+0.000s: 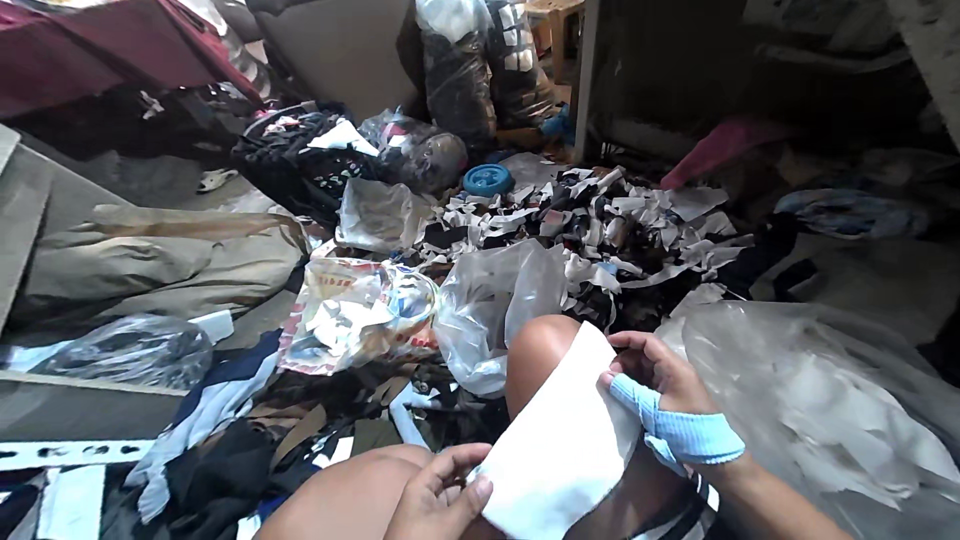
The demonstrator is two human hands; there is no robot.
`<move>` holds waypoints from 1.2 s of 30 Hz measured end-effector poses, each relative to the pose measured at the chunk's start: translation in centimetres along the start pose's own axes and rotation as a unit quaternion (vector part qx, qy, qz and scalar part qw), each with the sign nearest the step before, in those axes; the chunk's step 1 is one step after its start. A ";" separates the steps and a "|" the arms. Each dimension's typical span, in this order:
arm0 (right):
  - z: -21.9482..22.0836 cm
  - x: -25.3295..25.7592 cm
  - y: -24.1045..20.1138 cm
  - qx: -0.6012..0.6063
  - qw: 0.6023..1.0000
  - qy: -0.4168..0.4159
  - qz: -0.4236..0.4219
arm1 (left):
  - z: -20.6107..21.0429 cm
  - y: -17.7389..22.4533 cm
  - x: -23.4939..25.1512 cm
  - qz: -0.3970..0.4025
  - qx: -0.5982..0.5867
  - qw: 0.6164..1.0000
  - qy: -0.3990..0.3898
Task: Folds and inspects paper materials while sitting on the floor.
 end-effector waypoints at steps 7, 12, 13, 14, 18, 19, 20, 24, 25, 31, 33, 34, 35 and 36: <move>-0.2 0.0 0.5 0.003 1.000 0.002 0.025 | 0.8 -0.1 0.6 -0.001 -0.053 0.998 0.028; -0.2 -0.1 1.0 -0.012 0.999 -0.002 0.045 | 2.4 -0.8 0.1 -0.081 -0.216 0.973 0.024; -0.3 -0.2 1.0 -0.014 0.999 -0.001 0.044 | 3.0 -1.0 -0.2 -0.112 -0.279 0.953 0.030; -0.3 -0.3 1.1 -0.015 0.999 0.001 0.041 | 3.6 -1.4 -0.4 -0.142 -0.331 0.932 0.033; -0.5 -1.0 1.2 -0.005 0.999 0.000 0.041 | 4.7 -2.8 -0.8 -0.168 -0.390 0.905 -0.001; -0.5 -1.1 1.3 0.001 0.999 0.003 0.035 | 4.8 -2.9 -0.9 -0.166 -0.369 0.914 0.018; -0.4 -1.2 1.4 0.005 1.000 0.008 0.022 | 4.9 -2.8 -0.9 -0.153 -0.331 0.930 0.041; -0.1 -1.7 1.6 -0.056 0.994 0.027 -0.086 | 5.0 -1.9 -1.1 -0.056 -0.192 0.971 0.134; -0.1 -1.7 1.7 -0.091 0.986 0.034 -0.138 | 4.9 -1.6 -1.2 -0.045 -0.181 0.972 0.139; 1.3 -5.1 -4.1 -0.108 0.912 -0.128 -0.376 | 4.7 -0.2 -2.5 -0.030 -0.199 0.975 0.096; 3.4 -6.3 -6.2 -0.096 0.882 -0.241 -0.393 | 4.9 0.3 -2.9 -0.044 -0.206 0.974 0.088; 4.3 -6.6 -6.8 -0.115 0.869 -0.261 -0.405 | 5.1 0.6 -3.0 -0.046 -0.202 0.975 0.083; 4.9 -6.6 -7.2 -0.126 0.864 -0.262 -0.410 | 5.1 0.8 -3.0 -0.041 -0.202 0.976 0.074; 5.3 -6.4 -7.5 -0.125 0.866 -0.257 -0.409 | 4.9 0.9 -3.1 -0.031 -0.210 0.975 0.061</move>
Point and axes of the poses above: each hand's wrist, its own x-axis towards the middle knuckle, its own z-axis out of the palm, y = z × x, the point moved 3 cm from there along x, towards the middle knuckle, and after that the axes turned 11 degrees about -z, right-handed, at the moved point
